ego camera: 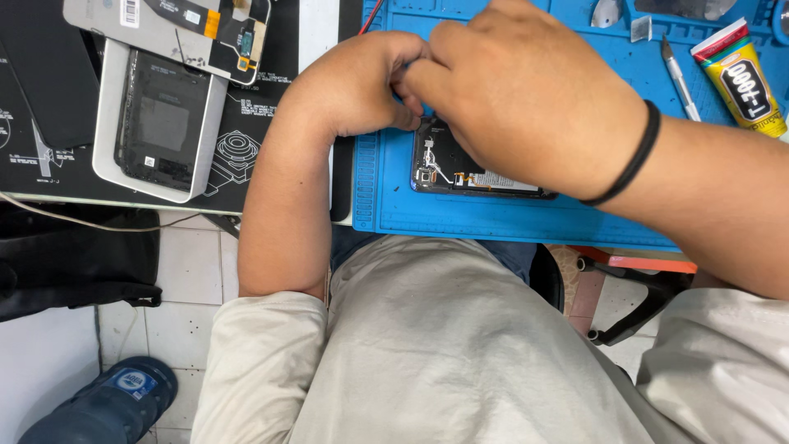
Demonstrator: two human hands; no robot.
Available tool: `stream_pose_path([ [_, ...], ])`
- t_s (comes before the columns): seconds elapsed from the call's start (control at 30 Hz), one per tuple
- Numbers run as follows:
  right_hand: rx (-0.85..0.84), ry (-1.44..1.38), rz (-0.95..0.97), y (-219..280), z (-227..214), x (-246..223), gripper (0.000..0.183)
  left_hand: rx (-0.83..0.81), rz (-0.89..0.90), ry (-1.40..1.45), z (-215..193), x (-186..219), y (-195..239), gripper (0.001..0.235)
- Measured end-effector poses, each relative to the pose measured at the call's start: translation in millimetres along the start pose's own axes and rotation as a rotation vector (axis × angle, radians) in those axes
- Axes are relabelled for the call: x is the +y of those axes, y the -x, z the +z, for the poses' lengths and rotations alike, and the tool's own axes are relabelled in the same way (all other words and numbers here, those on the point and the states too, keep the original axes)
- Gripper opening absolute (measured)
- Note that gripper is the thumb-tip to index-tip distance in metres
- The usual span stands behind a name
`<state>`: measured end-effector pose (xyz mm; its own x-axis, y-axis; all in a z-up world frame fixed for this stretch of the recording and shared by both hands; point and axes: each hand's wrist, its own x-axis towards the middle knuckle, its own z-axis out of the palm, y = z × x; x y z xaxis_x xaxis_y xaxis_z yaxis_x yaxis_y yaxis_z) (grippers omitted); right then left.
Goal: The person removes screws from a disassembled smartphone using a screwdriver, places them on the mat, and continues unscrewing multiple locations around the device. The phone remains open on the work mat throughout the clip.
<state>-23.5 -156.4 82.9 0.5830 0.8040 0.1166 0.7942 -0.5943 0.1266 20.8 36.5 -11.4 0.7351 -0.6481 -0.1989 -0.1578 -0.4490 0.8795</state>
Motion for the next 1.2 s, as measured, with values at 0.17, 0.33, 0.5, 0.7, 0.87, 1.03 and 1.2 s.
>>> stream_pose_path([
  [0.17, -0.076, 0.031, 0.046, -2, 2, 3, 0.030, -0.009, -0.055, -0.007, -1, 4, 1, 0.045],
  [0.33, 0.033, -0.034, 0.012, -6, 3, 3, 0.031, 0.030, -0.040, -0.066, 1, 5, 2, 0.039],
  [0.5, -0.031, 0.047, -0.016, -12, 0, 0, 0.017, 0.018, -0.023, -0.011, 2, 4, 0, 0.035],
  [0.7, -0.111, 0.030, 0.020, -17, -5, -4, 0.018, 0.030, -0.041, -0.059, 2, 5, 0, 0.034],
  [0.87, -0.243, 0.094, 0.029, -16, -3, -5, 0.023, 0.014, -0.099, -0.034, 1, 10, -1, 0.037],
  [1.03, -0.193, 0.117, 0.026, -15, 4, -11, 0.013, 0.035, -0.036, -0.054, 3, 11, 1, 0.044],
  [1.2, -0.164, 0.102, -0.009, -17, 2, -9, 0.010, 0.031, -0.045, -0.121, 2, 10, -2, 0.043],
])
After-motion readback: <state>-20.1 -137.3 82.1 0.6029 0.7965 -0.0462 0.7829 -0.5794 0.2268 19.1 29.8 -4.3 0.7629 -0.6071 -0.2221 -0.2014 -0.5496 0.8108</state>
